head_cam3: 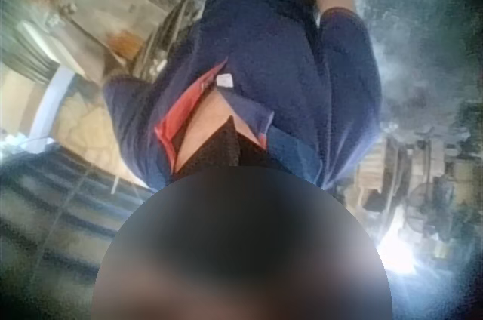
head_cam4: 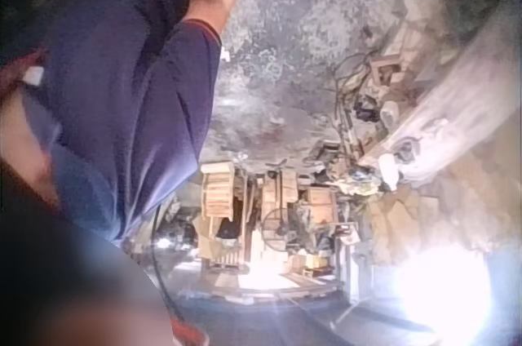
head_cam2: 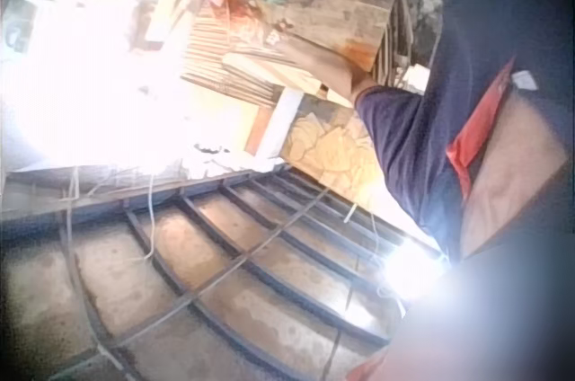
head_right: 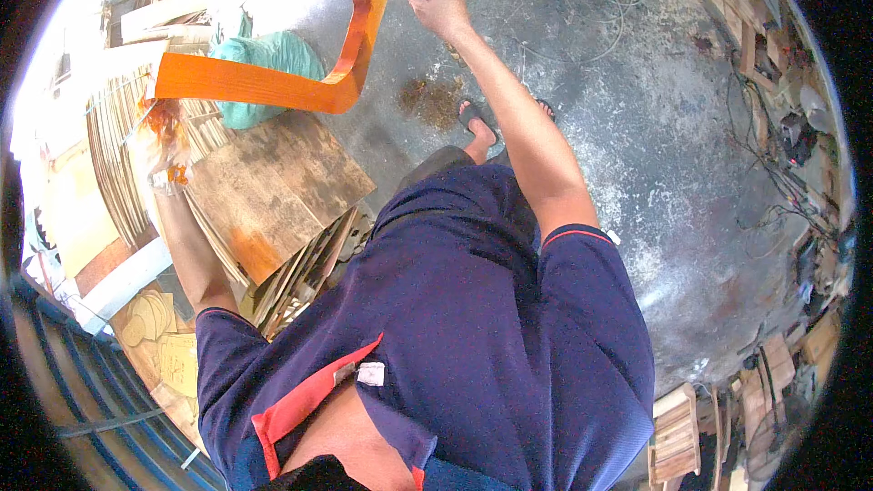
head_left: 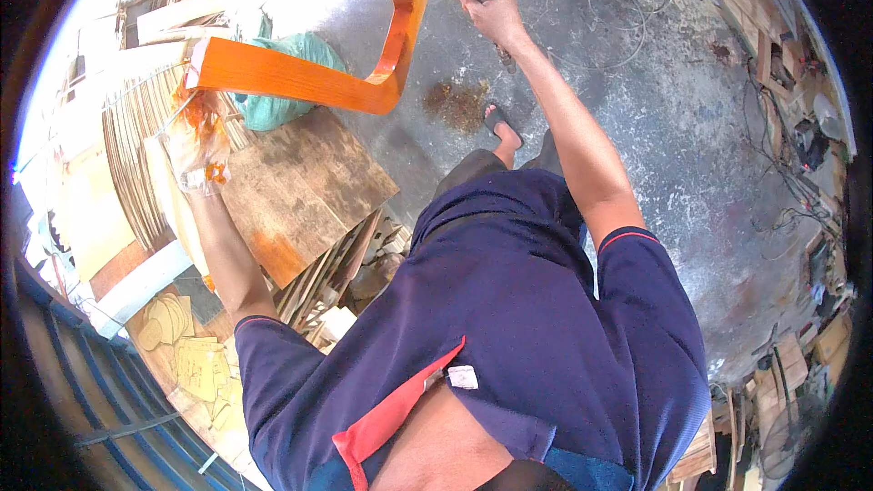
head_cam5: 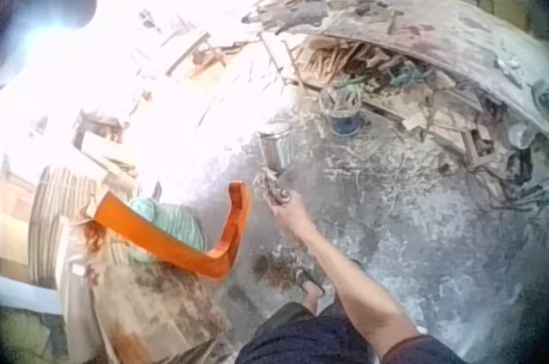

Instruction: The person holds an orange L-shaped wooden piece with the left hand and uses a spray gun in the right hand to apply orange paint. The person rotates the piece to cover multiple sides and edges, then sets it down briefly before picking it up again to continue spraying.

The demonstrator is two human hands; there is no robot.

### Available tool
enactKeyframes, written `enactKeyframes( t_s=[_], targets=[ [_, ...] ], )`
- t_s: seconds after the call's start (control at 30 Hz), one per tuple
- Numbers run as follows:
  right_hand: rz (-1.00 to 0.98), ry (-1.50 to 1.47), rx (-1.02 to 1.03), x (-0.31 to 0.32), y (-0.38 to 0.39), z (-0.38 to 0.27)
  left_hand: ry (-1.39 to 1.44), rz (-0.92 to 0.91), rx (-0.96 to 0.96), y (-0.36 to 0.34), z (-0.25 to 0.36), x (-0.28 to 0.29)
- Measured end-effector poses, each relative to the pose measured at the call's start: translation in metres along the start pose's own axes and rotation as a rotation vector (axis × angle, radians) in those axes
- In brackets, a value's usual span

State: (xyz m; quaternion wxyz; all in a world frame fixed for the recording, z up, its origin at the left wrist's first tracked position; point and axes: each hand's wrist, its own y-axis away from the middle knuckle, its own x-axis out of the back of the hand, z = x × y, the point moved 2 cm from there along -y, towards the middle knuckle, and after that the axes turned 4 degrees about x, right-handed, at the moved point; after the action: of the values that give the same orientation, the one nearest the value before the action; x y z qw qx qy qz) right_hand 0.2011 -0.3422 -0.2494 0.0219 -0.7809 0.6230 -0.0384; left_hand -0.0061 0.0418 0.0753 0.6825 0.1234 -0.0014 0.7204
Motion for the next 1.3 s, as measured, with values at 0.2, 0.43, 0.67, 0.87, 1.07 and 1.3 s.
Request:
enactKeyframes(
  t_s=[0.2,0.43,0.67,0.87,1.07,1.3],
  targets=[
    [-0.052,0.001,-0.103,-0.006,0.012,0.034,-0.103,0.486,0.067,0.002,-0.01,-0.012],
    [-0.128,0.101,-0.239,-0.008,0.018,0.069,-0.027,0.376,0.16,-0.007,-0.015,-0.002],
    [-0.144,0.189,-0.309,-0.011,0.03,0.082,-0.206,0.157,-0.082,-0.003,-0.028,0.006],
    [-0.191,0.153,-0.272,0.0,0.029,0.058,-0.089,0.361,-0.065,-0.003,-0.031,-0.011],
    [-0.062,0.078,-0.073,0.019,0.012,-0.006,0.053,0.387,-0.085,-0.004,-0.027,-0.037],
    [-0.118,0.008,-0.039,0.031,0.007,-0.041,0.296,0.356,-0.066,-0.005,-0.03,-0.034]
  ],
)
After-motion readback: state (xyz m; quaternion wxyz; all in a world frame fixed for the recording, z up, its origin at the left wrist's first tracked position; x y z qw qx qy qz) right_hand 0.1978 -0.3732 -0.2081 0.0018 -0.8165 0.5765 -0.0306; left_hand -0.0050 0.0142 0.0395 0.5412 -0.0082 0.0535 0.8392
